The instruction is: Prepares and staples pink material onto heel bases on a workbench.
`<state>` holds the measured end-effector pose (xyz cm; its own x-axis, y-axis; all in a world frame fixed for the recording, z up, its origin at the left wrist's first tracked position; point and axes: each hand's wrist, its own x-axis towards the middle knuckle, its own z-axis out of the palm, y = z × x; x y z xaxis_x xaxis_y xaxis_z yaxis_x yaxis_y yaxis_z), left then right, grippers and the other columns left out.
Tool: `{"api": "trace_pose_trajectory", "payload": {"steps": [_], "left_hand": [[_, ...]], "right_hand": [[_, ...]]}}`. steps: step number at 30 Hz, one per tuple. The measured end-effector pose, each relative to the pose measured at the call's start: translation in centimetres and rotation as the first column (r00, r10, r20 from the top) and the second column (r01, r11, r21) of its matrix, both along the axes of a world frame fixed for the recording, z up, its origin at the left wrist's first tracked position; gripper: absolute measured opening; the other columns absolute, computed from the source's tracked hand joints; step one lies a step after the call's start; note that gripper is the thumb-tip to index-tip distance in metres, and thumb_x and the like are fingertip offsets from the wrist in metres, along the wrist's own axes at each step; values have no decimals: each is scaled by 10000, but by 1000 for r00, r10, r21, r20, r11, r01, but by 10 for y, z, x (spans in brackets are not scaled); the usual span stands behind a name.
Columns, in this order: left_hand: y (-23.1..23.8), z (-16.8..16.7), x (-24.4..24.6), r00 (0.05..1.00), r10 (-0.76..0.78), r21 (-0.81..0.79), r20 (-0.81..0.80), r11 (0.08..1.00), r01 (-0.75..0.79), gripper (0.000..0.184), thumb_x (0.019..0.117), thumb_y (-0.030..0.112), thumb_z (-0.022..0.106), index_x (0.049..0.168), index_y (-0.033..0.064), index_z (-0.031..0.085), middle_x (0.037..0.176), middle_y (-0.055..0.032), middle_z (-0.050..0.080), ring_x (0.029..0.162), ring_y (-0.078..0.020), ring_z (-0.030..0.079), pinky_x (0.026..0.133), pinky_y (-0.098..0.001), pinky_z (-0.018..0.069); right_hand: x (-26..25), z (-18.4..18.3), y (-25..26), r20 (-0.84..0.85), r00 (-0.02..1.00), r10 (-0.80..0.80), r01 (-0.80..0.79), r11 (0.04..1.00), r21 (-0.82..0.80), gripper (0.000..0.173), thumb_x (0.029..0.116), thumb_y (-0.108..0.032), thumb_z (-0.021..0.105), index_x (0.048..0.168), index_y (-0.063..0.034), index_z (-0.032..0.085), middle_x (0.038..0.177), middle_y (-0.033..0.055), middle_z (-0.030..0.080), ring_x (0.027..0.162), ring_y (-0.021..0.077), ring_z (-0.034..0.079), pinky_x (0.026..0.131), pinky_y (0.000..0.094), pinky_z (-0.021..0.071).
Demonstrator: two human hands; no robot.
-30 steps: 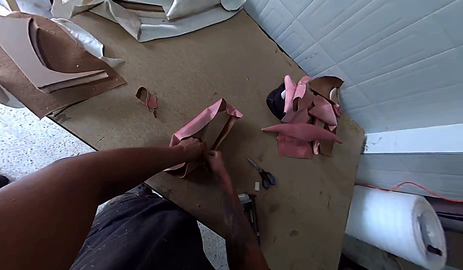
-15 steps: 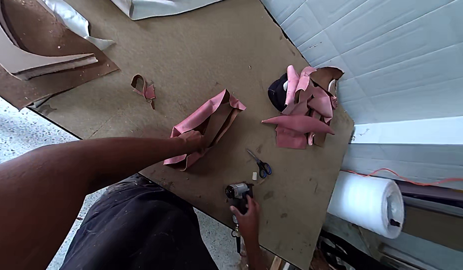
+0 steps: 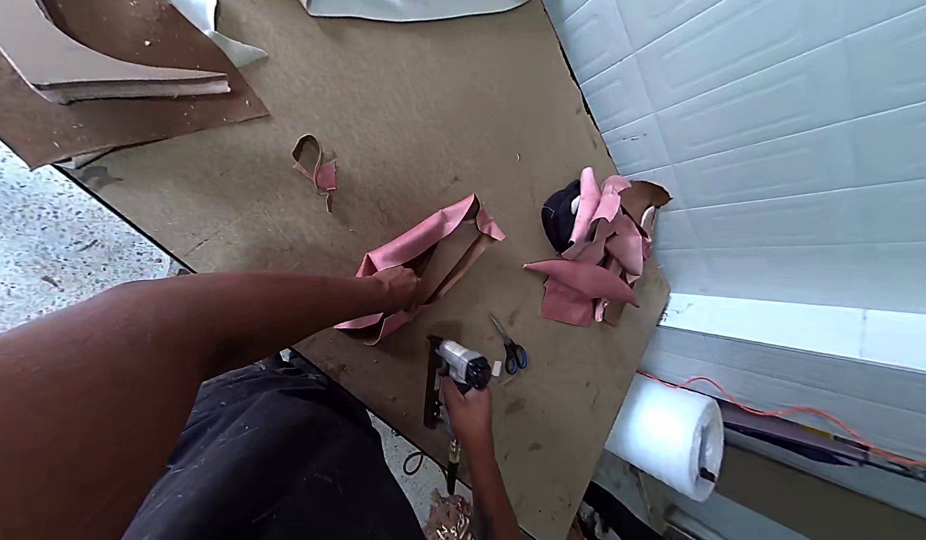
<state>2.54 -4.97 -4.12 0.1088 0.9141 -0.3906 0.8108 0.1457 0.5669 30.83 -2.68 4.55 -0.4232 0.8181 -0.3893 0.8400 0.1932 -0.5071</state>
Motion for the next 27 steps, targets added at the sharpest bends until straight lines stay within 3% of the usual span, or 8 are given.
{"api": "trace_pose_trajectory", "payload": {"steps": [6, 12, 15, 17, 19, 21, 25, 27], "left_hand": [[0, 2, -1, 1000, 3, -10, 1, 1000, -3, 228, 945, 297, 712, 991, 74, 707, 974, -104, 703, 928, -297, 705, 804, -518, 593], [2, 14, -1, 997, 47, -88, 56, 995, -42, 225, 970, 230, 685, 1081, 35, 687, 1032, -159, 699, 998, -355, 699, 844, -569, 584], [3, 19, -3, 997, 77, -136, 24, 988, -73, 316, 975, 346, 678, 1076, 47, 697, 1039, -158, 707, 1009, -359, 699, 839, -591, 579], [2, 21, -3, 989, 147, -135, -2, 980, -146, 393, 937, 438, 696, 1084, 74, 703, 1045, -145, 714, 1002, -353, 702, 824, -600, 577], [-2, 16, 3, 955, 297, -58, -12, 953, -298, 541, 877, 543, 718, 1173, 92, 686, 1123, -142, 707, 1027, -355, 698, 826, -608, 578], [-4, 15, 14, 896, 445, -5, -3, 896, -445, 700, 836, 618, 731, 1315, 126, 596, 1227, -115, 650, 1062, -342, 677, 836, -578, 589], [6, 20, 26, 749, 662, -115, 5, 745, -658, 778, 770, 732, 722, 1258, 150, 552, 971, -126, 714, 910, -361, 716, 737, -615, 583], [14, 16, 25, 755, 655, -183, -15, 741, -646, 775, 753, 696, 761, 1258, 139, 573, 995, -146, 719, 949, -374, 715, 773, -636, 580]], "right_hand": [[-57, -6, 0, 150, 977, 154, -151, 988, -34, 187, 844, -265, 688, 1008, -207, 756, 812, -34, 707, 706, 88, 674, 662, 365, 585], [-58, -3, 3, 175, 974, 145, -133, 988, -77, 194, 871, -282, 724, 1011, -148, 717, 804, -11, 694, 728, 104, 678, 695, 370, 590], [-31, -7, 3, 132, 980, 150, -146, 988, -42, 241, 856, -282, 696, 1072, -187, 742, 838, -23, 709, 729, 98, 679, 687, 377, 592], [2, -10, 4, 166, 983, 74, -80, 996, 34, 362, 855, -283, 709, 1166, -102, 677, 901, 47, 717, 798, 171, 703, 746, 454, 600], [42, -15, 8, 228, 974, -9, -24, 990, 142, 514, 870, -243, 722, 1322, -40, 586, 1046, 125, 715, 909, 249, 717, 809, 512, 600], [87, -26, 15, 264, 962, -67, 5, 974, 228, 563, 864, -168, 733, 1375, -8, 556, 1287, 201, 613, 1077, 319, 670, 897, 524, 585], [149, -48, 26, 208, 971, -114, 46, 951, 306, 678, 841, -213, 751, 1455, -23, 534, 1422, 227, 519, 1239, 358, 583, 995, 540, 538], [154, -55, 26, 86, 991, -105, 72, 944, 322, 606, 855, -240, 739, 1410, -46, 594, 1431, 215, 541, 1309, 363, 539, 1060, 558, 486]]}}
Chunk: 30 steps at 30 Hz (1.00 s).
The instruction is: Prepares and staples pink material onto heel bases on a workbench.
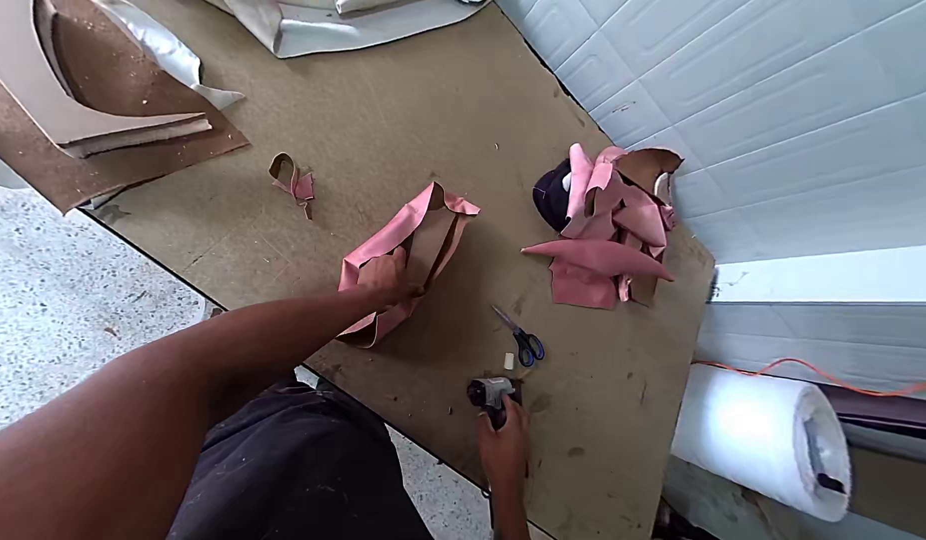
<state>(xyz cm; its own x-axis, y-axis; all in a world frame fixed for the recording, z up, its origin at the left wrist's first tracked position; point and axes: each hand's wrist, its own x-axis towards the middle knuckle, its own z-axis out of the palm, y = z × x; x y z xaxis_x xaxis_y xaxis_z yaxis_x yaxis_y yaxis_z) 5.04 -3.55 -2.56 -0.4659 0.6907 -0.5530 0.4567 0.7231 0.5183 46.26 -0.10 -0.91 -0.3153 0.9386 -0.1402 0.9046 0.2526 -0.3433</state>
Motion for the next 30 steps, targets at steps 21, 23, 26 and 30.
{"api": "trace_pose_trajectory", "payload": {"steps": [21, 23, 26, 30], "left_hand": [[-90, 45, -13, 906, -329, 29, -268, 937, 349, 323, 970, 524, 621, 1012, 208, 672, 874, -20, 693, 846, -251, 701, 721, -546, 582], [-60, 43, -14, 915, -341, 63, -217, 930, 362, 279, 944, 471, 679, 1003, 198, 685, 866, -28, 696, 841, -255, 700, 718, -552, 579], [-27, 21, 2, 936, -342, 179, -85, 919, 352, 206, 895, 363, 767, 945, 172, 705, 857, -36, 698, 855, -247, 689, 769, -542, 578], [-15, -5, 24, 899, -188, 390, -395, 852, 350, 161, 993, 370, 604, 1035, 257, 711, 1114, 38, 638, 1150, -192, 563, 995, -451, 464]], "right_hand": [[-224, -35, -93, -424, 885, -192, -289, 487, -824, 464, 964, -437, 713, 1191, -38, 641, 940, 111, 758, 746, 233, 755, 654, 394, 663], [-224, -34, -73, -417, 872, -256, -243, 513, -823, 516, 961, -489, 697, 1169, -18, 660, 937, 125, 752, 749, 248, 749, 649, 408, 657], [-215, -38, -27, -474, 805, -355, -193, 600, -776, 468, 975, -485, 678, 1140, -47, 678, 917, 144, 727, 672, 286, 711, 581, 441, 629], [-206, -42, 0, -481, 770, -419, -176, 585, -791, 367, 1042, -381, 610, 1237, -81, 688, 893, 178, 731, 589, 282, 690, 508, 401, 597]]}}
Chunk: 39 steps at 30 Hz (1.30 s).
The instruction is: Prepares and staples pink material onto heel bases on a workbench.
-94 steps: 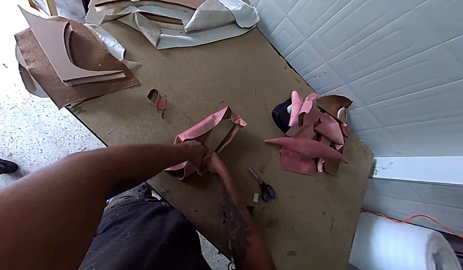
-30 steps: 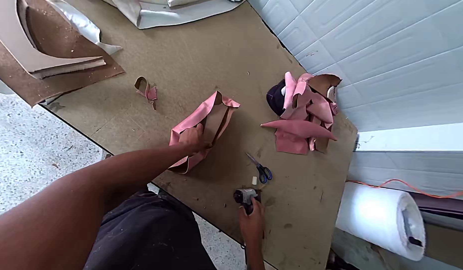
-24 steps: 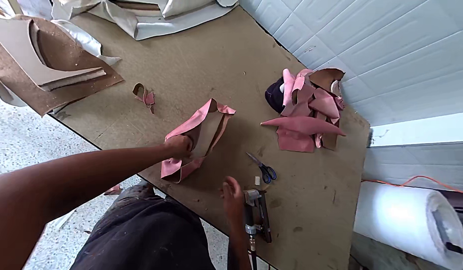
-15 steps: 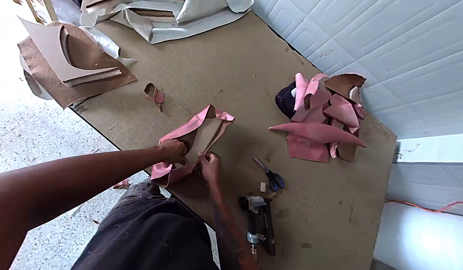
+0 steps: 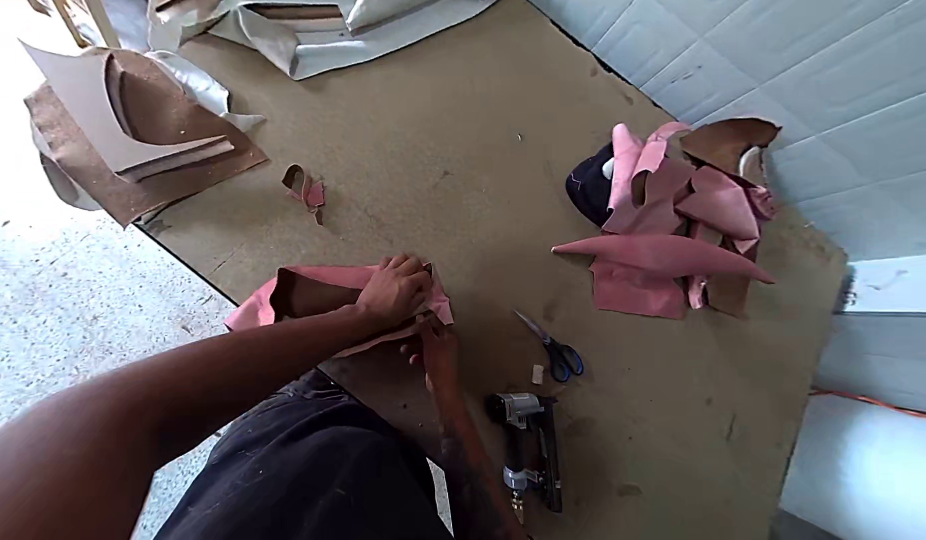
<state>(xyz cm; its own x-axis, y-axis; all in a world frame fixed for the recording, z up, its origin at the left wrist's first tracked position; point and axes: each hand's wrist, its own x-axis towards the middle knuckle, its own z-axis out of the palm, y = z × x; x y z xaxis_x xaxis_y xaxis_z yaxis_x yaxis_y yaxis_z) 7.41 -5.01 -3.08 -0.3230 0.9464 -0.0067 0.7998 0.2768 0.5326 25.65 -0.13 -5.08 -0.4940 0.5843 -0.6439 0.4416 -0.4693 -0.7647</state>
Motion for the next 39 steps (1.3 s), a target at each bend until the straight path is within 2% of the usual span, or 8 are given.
{"api": "trace_pose_trajectory", "payload": {"steps": [4, 15, 24, 27, 29, 32, 35, 39], "left_hand": [[9, -30, 3, 984, 48, 76, -174, 997, -35, 349, 1056, 492, 473, 1085, 241, 713, 1195, 11, 636, 1239, -203, 553, 1131, -478, 399], [12, -47, 20, 953, -61, -14, -298, 998, 59, 311, 1089, 371, 426, 1015, 174, 654, 967, -17, 621, 967, -232, 597, 827, -428, 474], [6, -52, 8, 995, -47, 106, -89, 993, 56, 368, 1092, 372, 386, 957, 169, 663, 922, 1, 635, 978, -210, 597, 870, -398, 474], [0, -51, 5, 990, -134, 152, -40, 979, 139, 329, 982, 450, 455, 915, 213, 674, 924, 33, 636, 998, -190, 590, 883, -414, 475], [-2, -49, 3, 985, -168, 142, -49, 975, 173, 334, 879, 547, 569, 929, 234, 676, 978, 40, 637, 1030, -190, 582, 875, -437, 473], [-1, -46, 2, 982, -177, 80, -68, 980, 182, 450, 774, 636, 701, 962, 228, 677, 1058, 27, 620, 1059, -199, 574, 881, -451, 475], [2, -50, -1, 976, -206, 39, -67, 977, 208, 305, 872, 506, 699, 909, 203, 686, 1107, 11, 609, 1083, -213, 569, 878, -459, 476], [2, -57, 2, 974, -223, 85, -38, 971, 225, 432, 1056, 469, 489, 787, 186, 672, 1041, 22, 626, 1043, -196, 578, 884, -440, 477]], "right_hand": [[0, -6, 6, 54, 998, 25, -25, 1000, -2, 366, 1069, -376, 555, 1210, -64, 684, 788, 152, 718, 500, 222, 625, 446, 340, 532], [4, -7, 18, 128, 979, 158, -193, 918, 347, 446, 1028, -386, 552, 704, -103, 672, 589, 38, 549, 530, 197, 531, 528, 425, 467], [-7, 9, 44, 232, 924, 305, -334, 937, 99, 434, 1042, -511, 454, 866, -165, 649, 561, 15, 407, 408, 129, 352, 389, 299, 319], [-1, 20, 60, 259, 896, 362, -394, 915, 86, 406, 1013, -557, 539, 977, -192, 711, 741, 29, 578, 545, 135, 497, 461, 327, 421], [-10, 27, 74, 223, 872, 435, -461, 883, 81, 316, 995, -460, 617, 1037, -177, 752, 868, 43, 678, 687, 163, 604, 576, 380, 506], [-41, 18, 82, 210, 851, 482, -500, 865, 39, 195, 998, -246, 630, 1010, -78, 728, 722, 40, 588, 552, 117, 478, 497, 300, 405], [-45, 16, 80, 259, 826, 501, -546, 824, 148, 204, 999, -252, 637, 989, -76, 740, 755, 66, 636, 576, 154, 530, 535, 348, 458], [-2, 44, 75, 51, 936, 349, -345, 876, 338, 306, 1043, -278, 587, 1307, -153, 679, 942, 84, 713, 623, 183, 616, 545, 343, 541]]}}
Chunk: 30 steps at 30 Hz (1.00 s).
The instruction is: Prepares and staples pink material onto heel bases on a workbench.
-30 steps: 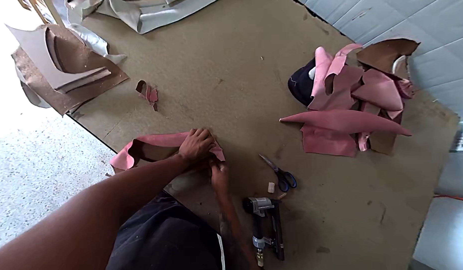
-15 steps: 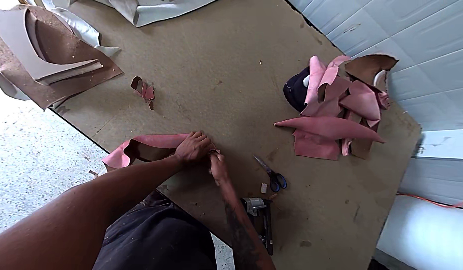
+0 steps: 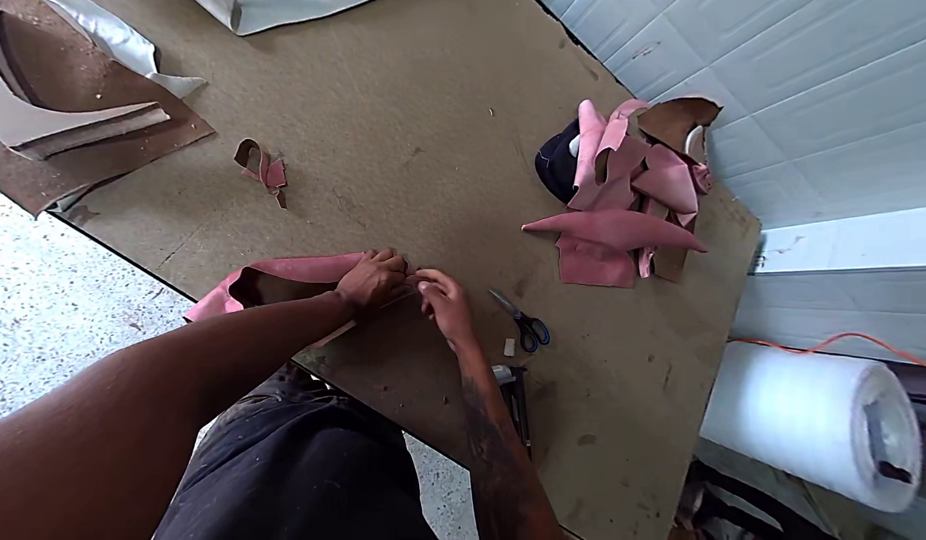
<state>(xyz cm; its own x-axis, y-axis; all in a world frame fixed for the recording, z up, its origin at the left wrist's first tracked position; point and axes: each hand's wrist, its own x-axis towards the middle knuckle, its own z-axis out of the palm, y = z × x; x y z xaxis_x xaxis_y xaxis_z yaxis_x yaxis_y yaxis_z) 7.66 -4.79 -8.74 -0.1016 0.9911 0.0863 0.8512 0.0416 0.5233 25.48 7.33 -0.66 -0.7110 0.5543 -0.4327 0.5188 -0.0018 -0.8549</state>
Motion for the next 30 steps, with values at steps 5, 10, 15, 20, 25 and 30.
{"api": "trace_pose_trajectory", "payload": {"steps": [5, 10, 15, 20, 25, 30], "left_hand": [[2, 4, -3, 1000, -6, 36, 8, 999, 6, 425, 1077, 398, 459, 787, 169, 669, 986, 14, 645, 996, -203, 598, 853, -429, 498], [4, 1, -2, 1000, 0, 36, 2, 999, 0, 427, 1077, 372, 452, 763, 158, 647, 952, 4, 635, 972, -204, 599, 845, -411, 504], [3, 0, -3, 1000, 5, 37, 8, 999, -5, 416, 1074, 350, 454, 757, 156, 639, 948, 6, 636, 964, -204, 600, 841, -407, 506], [4, 0, -6, 999, 16, 27, 33, 999, -17, 371, 1055, 306, 462, 778, 158, 659, 980, 8, 651, 991, -205, 606, 850, -411, 509], [4, -3, -5, 998, 19, 0, 62, 1000, -19, 350, 1052, 318, 474, 821, 171, 691, 999, 19, 653, 1009, -201, 599, 858, -420, 501], [2, -2, -6, 995, 29, -15, 97, 1000, -28, 335, 1053, 307, 472, 853, 169, 702, 1020, 13, 661, 1021, -212, 599, 850, -427, 500]], "right_hand": [[125, 21, -10, -33, 928, -371, 362, 877, 315, 284, 1042, -262, 568, 1239, -105, 699, 1087, 66, 727, 856, 211, 718, 744, 421, 637], [230, -8, -53, 250, 815, -523, 297, 747, 595, 583, 925, -423, 714, 1350, -35, 621, 1273, 197, 636, 1171, 328, 621, 982, 540, 535], [250, -47, -77, 310, 808, -500, 124, 660, 741, 828, 720, -299, 895, 1434, -75, 543, 1465, 209, 490, 1364, 363, 475, 1088, 535, 472], [214, -19, -54, 316, 801, -509, 259, 770, 583, 887, 701, -95, 824, 1494, -38, 432, 1391, 199, 571, 1252, 318, 589, 1004, 542, 537], [135, 47, -35, 343, 883, -320, 177, 904, 389, 284, 918, -271, 675, 1130, -83, 697, 785, 45, 703, 606, 191, 670, 571, 428, 604], [47, 65, -40, 480, 874, -68, -161, 893, 420, 222, 913, -276, 651, 1097, -183, 734, 750, 2, 670, 624, 160, 644, 602, 436, 570]]}}
